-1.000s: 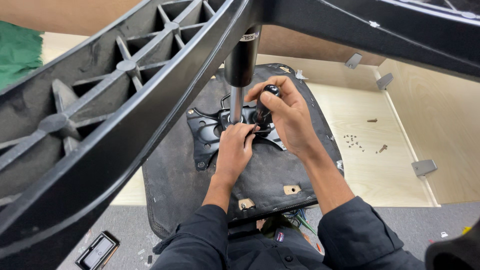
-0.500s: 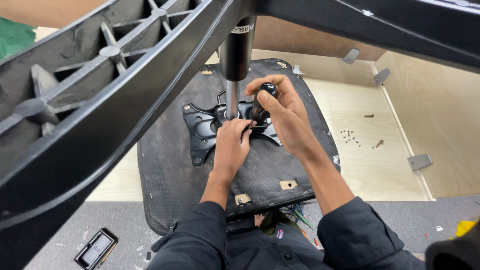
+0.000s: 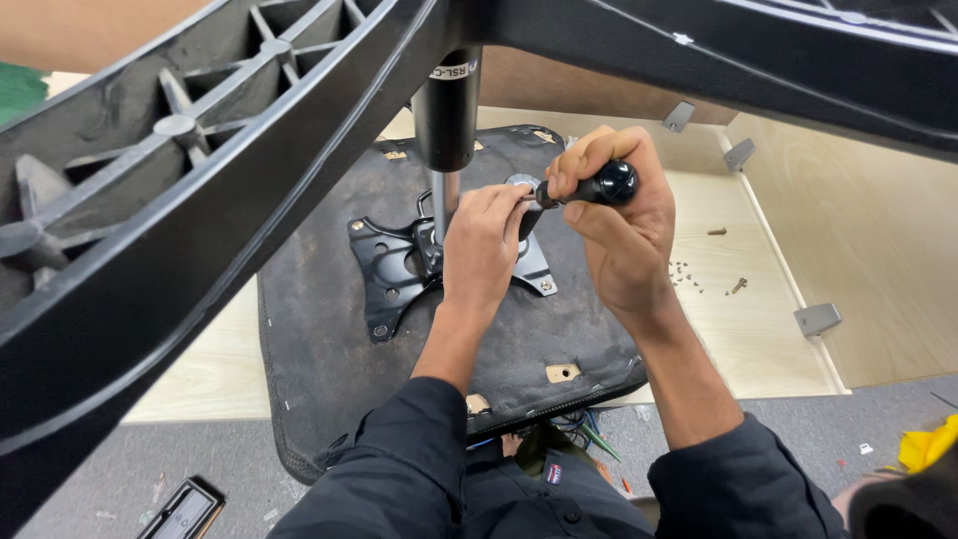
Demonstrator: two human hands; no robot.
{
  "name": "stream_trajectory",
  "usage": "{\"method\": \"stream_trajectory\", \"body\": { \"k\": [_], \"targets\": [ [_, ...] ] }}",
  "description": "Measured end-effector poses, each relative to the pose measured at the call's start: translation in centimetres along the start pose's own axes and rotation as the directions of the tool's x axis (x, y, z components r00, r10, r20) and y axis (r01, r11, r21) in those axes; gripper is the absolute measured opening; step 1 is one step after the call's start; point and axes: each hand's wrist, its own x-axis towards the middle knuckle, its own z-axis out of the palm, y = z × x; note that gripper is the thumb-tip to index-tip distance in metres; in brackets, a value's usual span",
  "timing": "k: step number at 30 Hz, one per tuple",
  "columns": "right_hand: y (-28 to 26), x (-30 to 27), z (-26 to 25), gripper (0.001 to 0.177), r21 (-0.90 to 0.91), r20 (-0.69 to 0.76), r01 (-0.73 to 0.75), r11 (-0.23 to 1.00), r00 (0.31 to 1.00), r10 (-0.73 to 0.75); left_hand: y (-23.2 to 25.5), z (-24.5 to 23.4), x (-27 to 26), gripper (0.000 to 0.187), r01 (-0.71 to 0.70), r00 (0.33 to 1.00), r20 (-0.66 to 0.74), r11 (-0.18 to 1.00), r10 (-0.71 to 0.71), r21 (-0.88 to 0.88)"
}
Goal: The person uses a screwdriver to tighten screws on the base of an inverted office chair, securing the central column to the seat plate. The person works on multiple fasteners around the base while the chair remains upside down on a work surface.
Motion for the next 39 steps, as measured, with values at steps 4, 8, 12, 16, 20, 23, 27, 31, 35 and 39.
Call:
{"method": "stream_trajectory", "body": {
  "k": [4, 8, 12, 16, 20, 23, 27, 31, 35, 39],
  "targets": [
    [-0.1, 0.3, -0.6, 0.007, -0.142, -0.093, 0.004, 0.99, 0.995, -0.018, 0.5, 1.2, 1.2, 0.015, -0.006, 0.999, 0.038, 0.998, 0.004, 0.057],
    [-0.3, 0.8, -1.6, 0.012, -0.072, -0.191, 0.01, 0.997, 0.981, -0.024, 0.6, 2.1, 1.5, 0.028, 0.078, 0.995, 0.061, 0.994, -0.083, 0.078],
    [-1.0, 1.1, -3.2, 0.026, -0.025, -0.236, 0.044, 0.999, 0.971, -0.049, 0.6, 2.7, 1.5, 0.037, 0.137, 0.987, 0.081, 0.99, -0.138, 0.028],
    [-1.3, 1.3, -4.2, 0.031, -0.119, -0.16, 0.131, 0.984, 0.976, -0.149, 0.4, 3.1, 1.5, 0.04, 0.169, 0.981, 0.098, 0.986, -0.169, 0.012],
    [-1.3, 1.7, -4.5, 0.041, -0.076, -0.198, 0.16, 0.984, 0.965, -0.172, 0.2, 3.4, 1.9, 0.041, 0.2, 0.975, 0.102, 0.98, -0.199, 0.004],
    [-1.4, 2.2, -4.5, 0.043, -0.083, -0.225, 0.167, 0.982, 0.957, -0.182, 0.0, 3.4, 2.0, 0.04, 0.21, 0.974, 0.092, 0.978, -0.208, -0.015],
    [-1.5, 2.3, -4.2, 0.043, -0.097, -0.244, 0.175, 0.98, 0.95, -0.194, -0.1, 3.4, 2.2, 0.041, 0.218, 0.973, 0.086, 0.975, -0.215, -0.028],
    [-1.3, 2.4, -3.5, 0.042, -0.1, -0.261, 0.176, 0.979, 0.945, -0.197, -0.3, 2.7, 2.3, 0.042, 0.219, 0.971, 0.106, 0.975, -0.214, -0.036],
    [-0.7, 2.5, -2.1, 0.042, -0.114, -0.292, 0.169, 0.979, 0.936, -0.196, -1.3, 1.1, 2.2, 0.042, 0.206, 0.97, 0.144, 0.976, -0.195, -0.066],
    [0.1, 2.8, -0.1, 0.041, -0.159, -0.346, 0.162, 0.974, 0.915, -0.209, -2.9, -1.0, 2.3, 0.042, 0.209, 0.963, 0.197, 0.97, -0.182, -0.126]
  ]
}}
